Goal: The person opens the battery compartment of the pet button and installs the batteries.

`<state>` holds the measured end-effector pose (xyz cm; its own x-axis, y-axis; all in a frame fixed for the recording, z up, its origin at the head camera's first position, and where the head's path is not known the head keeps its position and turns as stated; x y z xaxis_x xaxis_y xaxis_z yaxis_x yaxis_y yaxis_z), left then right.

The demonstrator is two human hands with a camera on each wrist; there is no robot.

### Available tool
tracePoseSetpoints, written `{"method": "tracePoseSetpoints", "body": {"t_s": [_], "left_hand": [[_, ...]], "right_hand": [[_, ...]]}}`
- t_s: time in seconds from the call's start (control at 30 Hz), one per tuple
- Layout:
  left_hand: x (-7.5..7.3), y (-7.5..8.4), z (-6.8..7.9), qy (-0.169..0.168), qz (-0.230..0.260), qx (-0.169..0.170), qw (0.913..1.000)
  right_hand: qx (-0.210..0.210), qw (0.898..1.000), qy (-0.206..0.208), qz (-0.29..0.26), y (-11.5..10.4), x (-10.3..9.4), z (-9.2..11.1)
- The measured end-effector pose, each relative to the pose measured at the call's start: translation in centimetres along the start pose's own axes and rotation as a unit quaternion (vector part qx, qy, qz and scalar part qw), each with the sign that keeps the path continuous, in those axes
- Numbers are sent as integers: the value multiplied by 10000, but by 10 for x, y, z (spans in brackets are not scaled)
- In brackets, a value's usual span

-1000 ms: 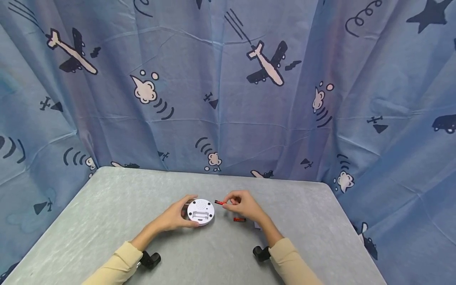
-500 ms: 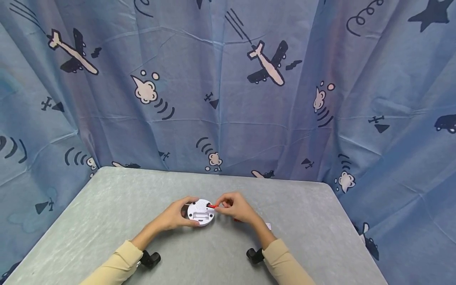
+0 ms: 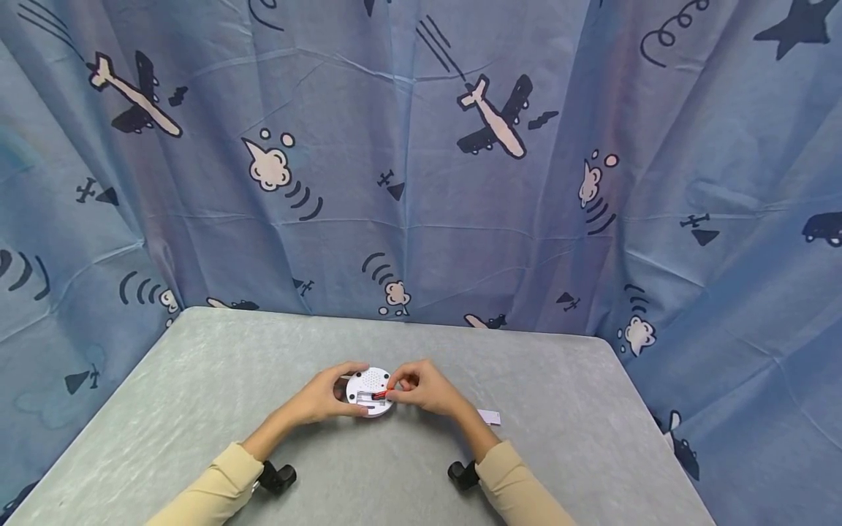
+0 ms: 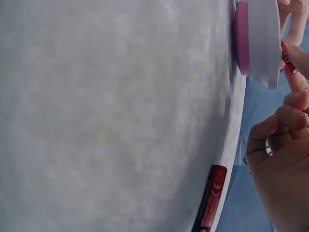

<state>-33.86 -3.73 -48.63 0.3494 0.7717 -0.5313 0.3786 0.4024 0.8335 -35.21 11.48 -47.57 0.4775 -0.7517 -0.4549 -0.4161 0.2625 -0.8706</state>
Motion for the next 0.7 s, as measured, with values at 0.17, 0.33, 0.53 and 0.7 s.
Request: {"method": "tracePoseSetpoints", "body": {"t_s": [0.17,0.33,0.53,0.7], "left_hand": [[0,-1,0,-3,3,-17,10000],[-1,-2,1,26,110,-56,9999],[0,-2,0,14,54,-71,10000],[-2,1,-1,-5,-118,-92,9999]], "right_hand": [[-98,9999,-16,68,0,3,-1],[-160,9998,-85,74,-1,7,-2],[-175,9998,-79,-35,-1,10,-3],[-310,9994,-105,-139,-5,10,-2]]}}
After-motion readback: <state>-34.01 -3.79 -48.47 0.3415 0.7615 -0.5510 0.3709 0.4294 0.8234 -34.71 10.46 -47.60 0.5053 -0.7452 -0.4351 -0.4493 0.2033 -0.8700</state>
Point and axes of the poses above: each hand's wrist, its own z-axis away from the middle knuckle, its own x-axis out of the palm, y = z × x, the point moved 10 cm from there along -z, towards the middle knuckle, and after that the axes turned 2 degrees about -z, right-handed, at the moved point
